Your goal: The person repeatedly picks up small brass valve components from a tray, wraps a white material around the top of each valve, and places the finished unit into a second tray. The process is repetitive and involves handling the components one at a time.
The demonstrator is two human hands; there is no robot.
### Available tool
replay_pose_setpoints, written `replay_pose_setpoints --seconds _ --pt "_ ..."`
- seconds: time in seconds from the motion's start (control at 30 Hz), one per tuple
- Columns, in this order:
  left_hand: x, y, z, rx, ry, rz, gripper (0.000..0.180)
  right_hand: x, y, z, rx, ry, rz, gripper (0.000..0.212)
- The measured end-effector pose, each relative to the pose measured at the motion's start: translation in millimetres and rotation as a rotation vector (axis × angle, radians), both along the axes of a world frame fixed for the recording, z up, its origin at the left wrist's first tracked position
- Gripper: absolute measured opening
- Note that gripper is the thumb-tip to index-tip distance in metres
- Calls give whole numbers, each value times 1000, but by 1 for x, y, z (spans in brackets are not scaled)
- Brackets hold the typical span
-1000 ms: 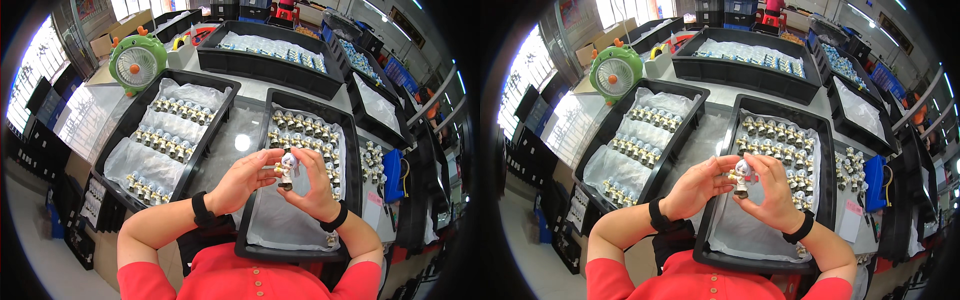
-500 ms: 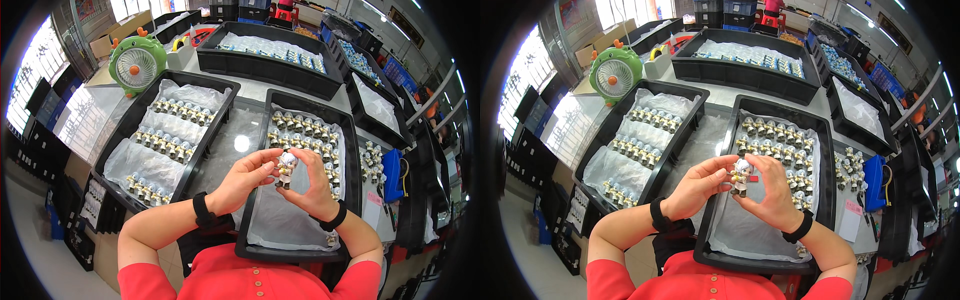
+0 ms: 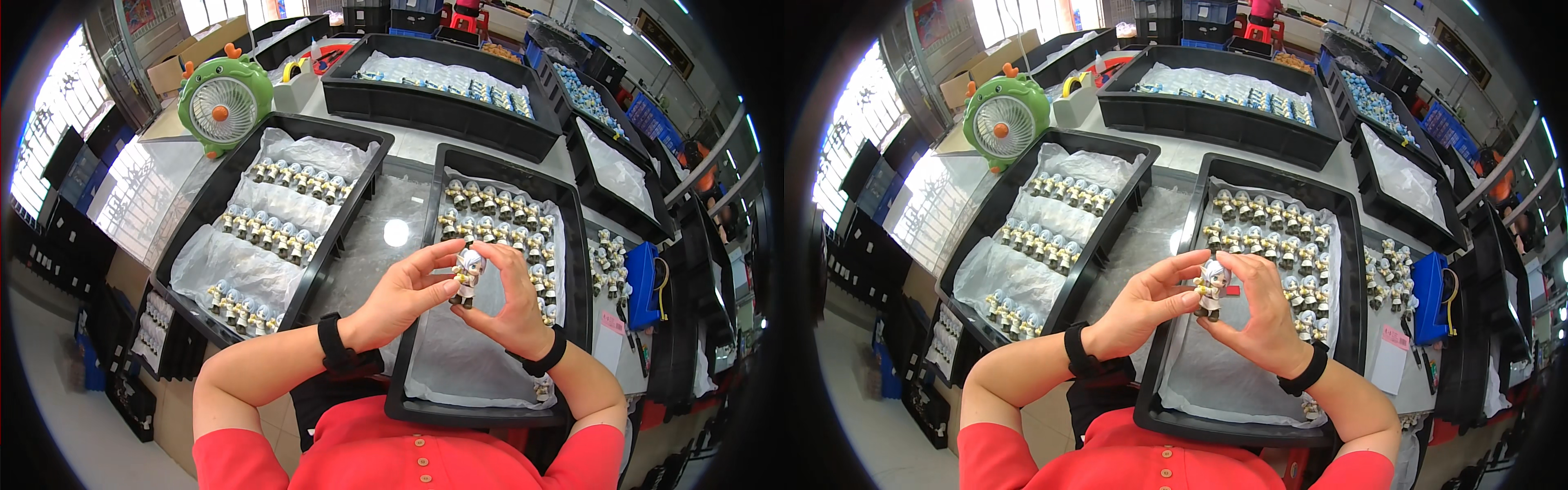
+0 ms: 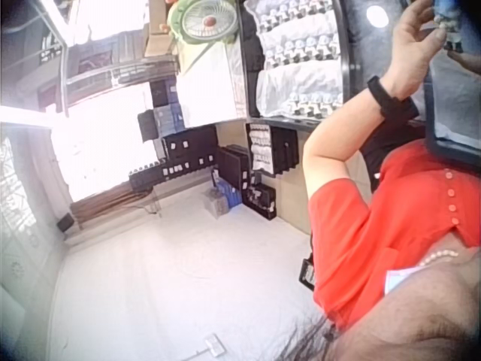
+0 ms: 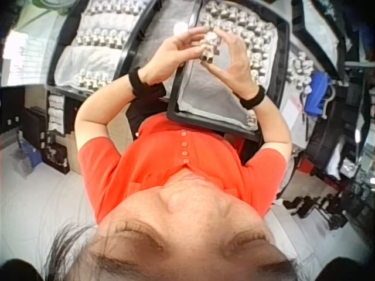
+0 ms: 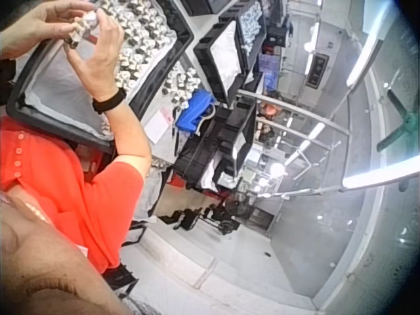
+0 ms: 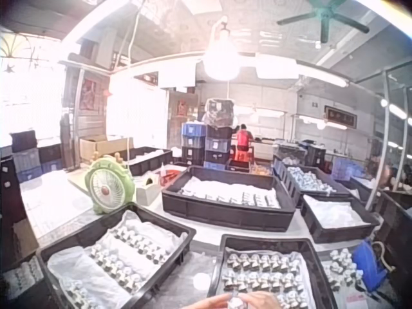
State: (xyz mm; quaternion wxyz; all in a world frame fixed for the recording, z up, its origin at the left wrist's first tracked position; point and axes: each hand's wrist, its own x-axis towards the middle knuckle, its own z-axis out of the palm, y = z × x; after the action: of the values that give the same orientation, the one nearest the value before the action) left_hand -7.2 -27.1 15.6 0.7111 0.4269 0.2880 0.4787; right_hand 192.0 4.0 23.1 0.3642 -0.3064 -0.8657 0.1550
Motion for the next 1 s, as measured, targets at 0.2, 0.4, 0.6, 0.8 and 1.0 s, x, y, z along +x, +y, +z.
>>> replay_pose_setpoints --seconds 0.2,0.4,0.6,0.8,1.0 --pt "-1 1 0 0 12 -7 55 0 -1 2 10 -3 6 77" --pt "0 0 3 1 6 17 50 0 0 1 -9 4 14 78" --pt "-1 0 0 5 3 24 45 0 -1 2 -11 4 19 78" --pt "-2 2 -3 -17 -6 25 43 0 -1 2 -30 9 11 79" --pt "-1 3 -3 -18 2 22 44 2 -1 5 -21 3 13 79"
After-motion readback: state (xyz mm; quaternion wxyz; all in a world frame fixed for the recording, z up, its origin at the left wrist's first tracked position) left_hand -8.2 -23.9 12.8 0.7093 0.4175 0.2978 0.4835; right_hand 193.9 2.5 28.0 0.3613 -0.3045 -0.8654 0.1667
